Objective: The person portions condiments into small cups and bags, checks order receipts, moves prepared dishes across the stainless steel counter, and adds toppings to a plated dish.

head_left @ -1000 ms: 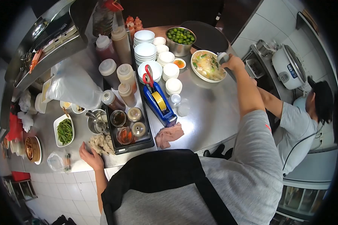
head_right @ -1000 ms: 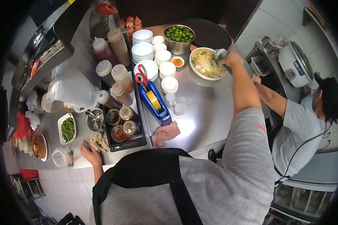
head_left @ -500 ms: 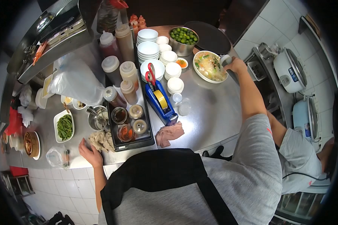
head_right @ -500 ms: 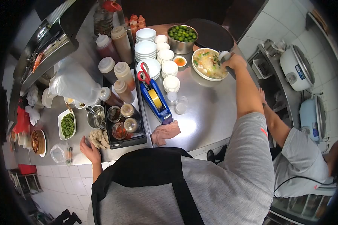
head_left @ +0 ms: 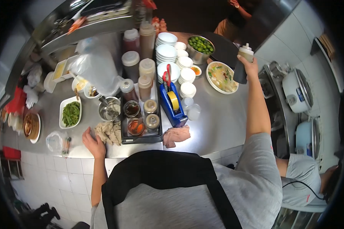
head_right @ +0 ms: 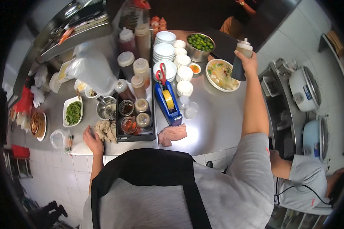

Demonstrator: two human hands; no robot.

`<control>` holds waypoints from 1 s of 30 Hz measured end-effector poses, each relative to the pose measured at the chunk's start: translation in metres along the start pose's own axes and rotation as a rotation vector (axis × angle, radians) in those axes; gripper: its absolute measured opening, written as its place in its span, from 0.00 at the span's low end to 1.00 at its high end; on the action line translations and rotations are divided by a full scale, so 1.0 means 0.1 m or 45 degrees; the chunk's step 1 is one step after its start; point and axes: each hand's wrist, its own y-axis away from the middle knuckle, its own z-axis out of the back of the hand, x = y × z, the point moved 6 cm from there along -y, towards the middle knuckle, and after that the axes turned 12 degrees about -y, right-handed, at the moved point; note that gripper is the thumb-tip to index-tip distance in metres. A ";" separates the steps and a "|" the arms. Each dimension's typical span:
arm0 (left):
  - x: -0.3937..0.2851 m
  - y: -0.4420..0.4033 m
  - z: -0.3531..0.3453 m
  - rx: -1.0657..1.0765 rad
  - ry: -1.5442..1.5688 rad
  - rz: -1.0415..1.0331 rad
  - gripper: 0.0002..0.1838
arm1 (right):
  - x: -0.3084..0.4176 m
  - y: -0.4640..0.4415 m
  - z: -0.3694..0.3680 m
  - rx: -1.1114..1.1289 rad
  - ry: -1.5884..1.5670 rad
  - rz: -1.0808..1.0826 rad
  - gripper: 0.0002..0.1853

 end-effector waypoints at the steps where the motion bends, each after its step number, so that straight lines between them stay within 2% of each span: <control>1: 0.00 0.01 0.03 -0.015 -0.002 -0.005 0.25 | 0.18 0.06 -0.12 0.029 -0.141 0.045 0.38; 6: 0.02 0.00 0.10 -0.057 -0.017 0.002 0.24 | 0.90 0.33 -1.02 0.235 -0.858 0.187 0.34; 8: 0.03 0.02 0.12 -0.052 -0.032 0.019 0.24 | 1.28 0.65 -1.45 0.326 -0.909 0.166 0.35; 11: 0.05 -0.01 0.17 -0.066 0.015 0.000 0.23 | 1.41 0.80 -2.11 0.435 -0.972 0.156 0.38; 13: 0.13 0.09 0.24 -0.090 0.007 0.038 0.22 | 1.40 0.98 -2.56 0.495 -0.948 0.099 0.39; 16: 0.20 0.15 0.34 -0.173 0.157 0.064 0.20 | 1.36 1.18 -2.97 0.483 -0.916 0.326 0.34; 18: 0.31 0.22 0.44 -0.246 0.208 0.090 0.19 | 1.15 1.25 -3.22 0.561 -0.853 0.253 0.34; 19: 0.36 0.28 0.50 -0.272 0.211 0.105 0.18 | 1.20 1.39 -3.31 0.716 -0.813 0.250 0.34; 20: 0.47 0.37 0.52 -0.223 0.314 0.237 0.18 | 1.25 1.53 -3.40 0.871 -0.770 0.250 0.35; 22: 0.65 0.45 0.52 -0.113 0.561 0.437 0.16 | 1.04 1.59 -3.51 0.975 -0.610 0.301 0.37; 23: 0.82 0.51 0.39 -0.163 0.648 0.522 0.17 | 1.00 1.68 -3.58 1.015 -0.562 0.270 0.38; 26: 0.95 0.42 0.22 0.058 1.384 0.866 0.22 | 0.82 1.79 -3.62 1.075 -0.432 0.122 0.38; 28: 0.93 0.21 0.16 0.141 1.622 1.033 0.28 | 0.61 1.76 -3.63 1.086 -0.399 -0.063 0.39; 29: 0.91 0.09 0.12 0.192 1.740 1.109 0.30 | 0.43 1.66 -3.65 1.109 -0.275 -0.016 0.44; 30: 0.89 -0.03 0.12 0.162 1.805 1.125 0.32 | 0.29 1.60 -3.66 1.125 -0.302 -0.005 0.44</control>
